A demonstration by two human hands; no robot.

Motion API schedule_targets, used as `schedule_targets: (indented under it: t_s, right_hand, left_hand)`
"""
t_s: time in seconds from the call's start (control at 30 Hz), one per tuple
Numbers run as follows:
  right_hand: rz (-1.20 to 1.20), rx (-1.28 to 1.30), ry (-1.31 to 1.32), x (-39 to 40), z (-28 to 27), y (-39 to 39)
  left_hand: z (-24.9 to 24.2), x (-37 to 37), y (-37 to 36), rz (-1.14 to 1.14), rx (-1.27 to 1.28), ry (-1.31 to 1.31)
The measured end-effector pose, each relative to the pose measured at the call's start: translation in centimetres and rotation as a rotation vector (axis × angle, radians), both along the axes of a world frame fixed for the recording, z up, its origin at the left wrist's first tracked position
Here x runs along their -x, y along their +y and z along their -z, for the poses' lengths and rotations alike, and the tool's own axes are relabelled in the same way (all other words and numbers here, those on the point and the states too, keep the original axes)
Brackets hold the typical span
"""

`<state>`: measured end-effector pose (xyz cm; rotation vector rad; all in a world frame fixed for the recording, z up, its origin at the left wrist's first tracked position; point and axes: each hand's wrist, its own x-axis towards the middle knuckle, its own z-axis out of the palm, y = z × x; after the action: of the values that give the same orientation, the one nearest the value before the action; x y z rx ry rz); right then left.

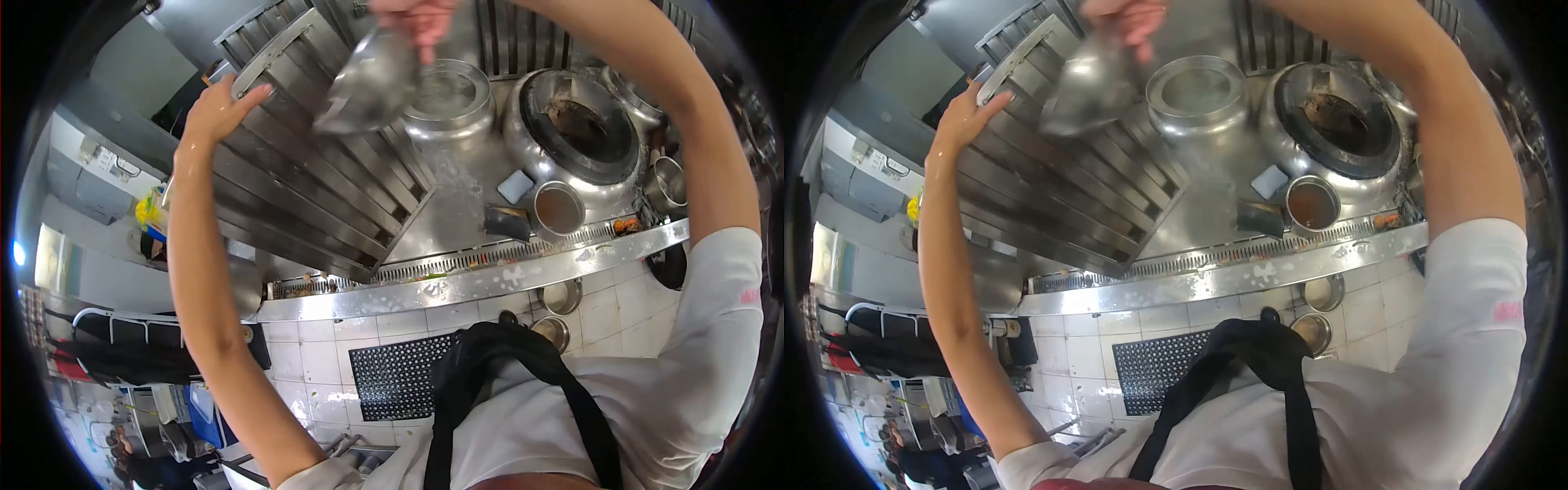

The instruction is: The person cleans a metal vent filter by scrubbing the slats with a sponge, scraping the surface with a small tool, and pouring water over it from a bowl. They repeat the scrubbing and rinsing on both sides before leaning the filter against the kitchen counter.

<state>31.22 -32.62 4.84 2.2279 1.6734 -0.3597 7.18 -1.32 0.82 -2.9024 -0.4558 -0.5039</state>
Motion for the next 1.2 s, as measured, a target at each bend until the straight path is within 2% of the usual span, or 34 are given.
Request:
schedule_targets:
  t_s: [0.13,0.27,0.33,0.4,0.47,0.53,0.57,0.67,0.7,0.77,0.8,0.87,0.9,0.97,1.0,1.03,1.07,1.13,1.17,1.2]
  right_hand:
    - [0.436,-0.278,0.585,-1.5,0.4,1.6]
    - [0.768,-0.554,0.912,-5.2,2.8,-1.1]
    - [0.881,-0.681,1.019,-7.6,5.4,-3.1]
    - [0.94,-0.791,1.237,-10.9,11.0,-7.5]
    - [0.995,-0.757,1.356,-13.4,16.8,-8.9]
    - [1.172,-0.924,1.384,-15.7,24.9,-8.9]
    - [1.178,-0.996,1.367,-15.1,27.5,-8.5]
    - [1.344,-1.158,1.318,-17.1,39.3,-6.3]
    - [1.356,-1.143,1.317,-17.2,42.1,-6.0]
    - [1.478,-1.268,1.511,-17.6,46.1,-4.5]
    - [1.517,-1.269,1.497,-17.2,46.6,-3.5]
    - [1.462,-1.154,1.221,-14.9,43.6,-0.3]
    - [1.362,-1.137,1.183,-13.5,41.8,1.7]
    - [0.957,-1.147,1.393,-10.7,36.8,5.4]
    - [0.775,-1.15,1.524,-8.9,34.4,6.9]
    - [0.701,-1.172,1.597,-5.8,31.8,7.8]
    - [0.626,-1.188,1.674,-2.5,29.1,8.7]
    - [0.661,-1.507,1.58,2.2,25.6,9.0]
    - [0.851,-1.61,1.601,2.2,25.8,8.7]
    - [0.81,-1.775,1.531,4.7,25.2,7.8]
  left_hand:
    - [1.3,-1.9,-1.1,-0.049,-0.074,-0.099]
    - [0.9,2.0,0.1,-0.056,-0.161,-0.079]
    - [-0.4,6.3,1.2,-0.185,0.109,0.015]
    - [-0.6,10.0,3.7,-0.258,0.207,0.019]
    - [0.6,12.9,6.4,-0.33,0.296,0.033]
    - [2.1,13.0,8.6,-0.206,0.397,-0.072]
    - [2.3,13.1,6.2,-0.223,0.284,-0.181]
    - [1.5,13.5,3.9,-0.252,0.257,-0.14]
    - [1.6,13.5,3.4,-0.257,0.267,-0.129]
    - [1.1,14.2,2.4,-0.175,0.258,-0.153]
    - [0.4,14.0,0.2,-0.273,0.362,-0.123]
    - [0.4,14.4,0.3,-0.108,0.315,-0.17]
    - [0.2,14.6,0.2,-0.057,0.301,-0.177]
    - [1.1,14.7,1.3,0.006,0.31,-0.204]
    - [1.5,14.7,2.2,0.132,0.416,-0.274]
    - [1.8,14.8,2.9,0.26,0.517,-0.345]
    - [2.6,15.3,2.9,0.274,0.528,-0.35]
    - [5.4,16.8,2.5,0.474,0.769,-0.926]
    - [10.0,16.9,4.5,0.431,0.937,-1.028]
    - [14.6,17.0,6.4,0.393,1.102,-1.148]
